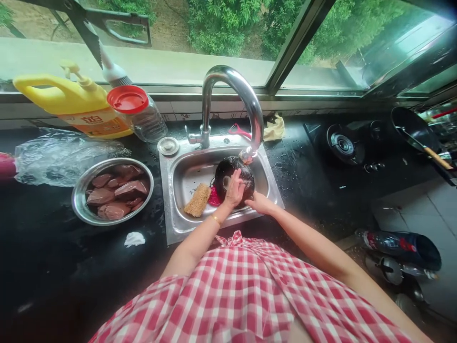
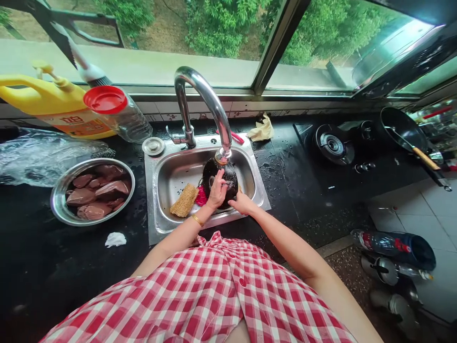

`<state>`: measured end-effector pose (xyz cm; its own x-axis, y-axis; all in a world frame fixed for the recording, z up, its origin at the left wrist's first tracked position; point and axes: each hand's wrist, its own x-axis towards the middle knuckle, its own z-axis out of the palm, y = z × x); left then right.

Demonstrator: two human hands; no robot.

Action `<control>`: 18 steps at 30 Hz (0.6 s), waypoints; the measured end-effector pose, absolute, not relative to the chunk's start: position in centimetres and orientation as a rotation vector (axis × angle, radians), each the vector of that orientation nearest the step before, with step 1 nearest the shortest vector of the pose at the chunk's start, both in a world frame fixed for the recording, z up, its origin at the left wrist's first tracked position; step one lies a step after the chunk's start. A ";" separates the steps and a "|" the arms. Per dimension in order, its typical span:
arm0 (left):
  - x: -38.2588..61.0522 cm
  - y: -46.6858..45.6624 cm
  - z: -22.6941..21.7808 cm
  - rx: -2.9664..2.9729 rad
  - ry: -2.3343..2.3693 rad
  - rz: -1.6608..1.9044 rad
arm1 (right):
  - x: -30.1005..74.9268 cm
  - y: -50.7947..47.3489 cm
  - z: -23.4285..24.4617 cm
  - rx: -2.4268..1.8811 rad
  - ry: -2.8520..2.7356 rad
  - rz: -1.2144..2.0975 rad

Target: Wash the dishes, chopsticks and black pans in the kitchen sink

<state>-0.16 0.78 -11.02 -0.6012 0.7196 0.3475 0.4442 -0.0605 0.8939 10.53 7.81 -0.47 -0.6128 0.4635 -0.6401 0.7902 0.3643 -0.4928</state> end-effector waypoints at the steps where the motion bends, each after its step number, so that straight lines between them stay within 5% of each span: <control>1: -1.8 1.6 -10.9 1.178 1.994 1.733 | 10.9 7.6 0.0 1.111 2.185 -1.196; 9: -9.6 2.8 -11.1 0.551 2.106 1.559 | 14.8 6.6 1.7 1.197 1.921 -1.644; 18: -1.7 1.7 -5.5 1.373 1.938 1.454 | 14.0 5.4 1.0 1.182 1.778 -1.866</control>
